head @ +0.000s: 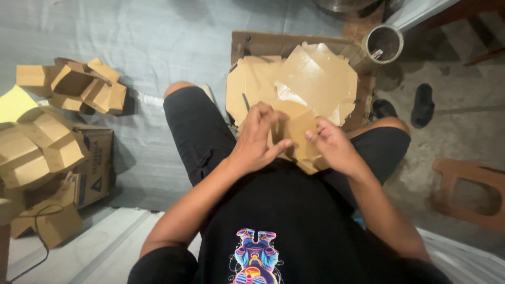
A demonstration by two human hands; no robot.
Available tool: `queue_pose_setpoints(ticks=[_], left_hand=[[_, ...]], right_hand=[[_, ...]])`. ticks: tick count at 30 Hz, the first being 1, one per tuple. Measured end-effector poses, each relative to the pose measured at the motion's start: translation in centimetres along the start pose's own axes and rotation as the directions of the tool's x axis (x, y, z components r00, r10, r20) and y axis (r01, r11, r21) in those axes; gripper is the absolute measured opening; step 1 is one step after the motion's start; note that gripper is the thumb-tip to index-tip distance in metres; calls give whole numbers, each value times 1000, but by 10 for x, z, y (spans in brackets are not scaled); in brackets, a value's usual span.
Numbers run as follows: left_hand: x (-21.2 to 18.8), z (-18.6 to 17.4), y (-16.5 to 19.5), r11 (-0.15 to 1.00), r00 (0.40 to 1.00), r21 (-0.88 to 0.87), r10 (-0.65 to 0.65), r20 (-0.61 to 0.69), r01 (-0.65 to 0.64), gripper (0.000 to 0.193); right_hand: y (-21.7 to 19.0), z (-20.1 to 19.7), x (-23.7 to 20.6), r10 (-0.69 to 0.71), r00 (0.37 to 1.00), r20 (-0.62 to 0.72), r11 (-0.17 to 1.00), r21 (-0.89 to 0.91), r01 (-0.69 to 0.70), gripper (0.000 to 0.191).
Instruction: The person sits on the floor and folds flat kraft paper takeout box blanks into open food boxes by hand, creasing the sides and tucking the tabs, then sets each finished box on a growing pile beside them.
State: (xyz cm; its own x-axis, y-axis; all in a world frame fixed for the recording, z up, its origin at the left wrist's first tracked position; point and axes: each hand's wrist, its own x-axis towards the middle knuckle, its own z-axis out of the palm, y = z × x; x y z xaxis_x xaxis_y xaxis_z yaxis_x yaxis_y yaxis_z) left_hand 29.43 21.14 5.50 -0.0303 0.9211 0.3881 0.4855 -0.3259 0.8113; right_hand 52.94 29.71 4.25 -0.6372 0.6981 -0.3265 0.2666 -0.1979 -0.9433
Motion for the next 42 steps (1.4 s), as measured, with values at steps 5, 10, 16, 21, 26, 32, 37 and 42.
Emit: queue_pose_setpoints(ticks=[5, 10, 16, 21, 26, 32, 37, 42], left_hand=[[3, -6, 2, 960, 966, -146, 250, 63, -239, 26], [-10, -17, 9, 974, 975, -193, 81, -206, -121, 20], [-38, -28, 1, 975, 872, 117, 222, -436, -189, 26], [-65, -18, 0, 980, 822, 160, 188, -538, -120, 25], [-68, -19, 17, 998, 872, -59, -1, -490, -32, 19], [-49, -42, 28, 990, 974, -142, -23, -226, -9, 12], [-44, -45, 28, 951, 978, -300, -131, -160, 79, 17], [-33, -59, 17, 952, 983, -287, -143, -115, 105, 84]], right_hand=[[-11, 15, 5, -211, 959, -189, 823, 495, 279, 38], [-12, 46, 12, -396, 876, -277, 780, 402, 480, 59], [20, 96, 16, -534, 761, -368, 708, 296, 641, 58], [60, 122, 5, -495, 772, -399, 691, 358, 628, 35], [85, 112, -9, -356, 808, -469, 846, 207, 492, 26], [79, 98, -13, -255, 826, -503, 936, 87, 342, 19], [47, 106, -8, -363, 829, -427, 770, 363, 524, 31], [31, 104, -9, -350, 894, -281, 696, 561, 448, 32]])
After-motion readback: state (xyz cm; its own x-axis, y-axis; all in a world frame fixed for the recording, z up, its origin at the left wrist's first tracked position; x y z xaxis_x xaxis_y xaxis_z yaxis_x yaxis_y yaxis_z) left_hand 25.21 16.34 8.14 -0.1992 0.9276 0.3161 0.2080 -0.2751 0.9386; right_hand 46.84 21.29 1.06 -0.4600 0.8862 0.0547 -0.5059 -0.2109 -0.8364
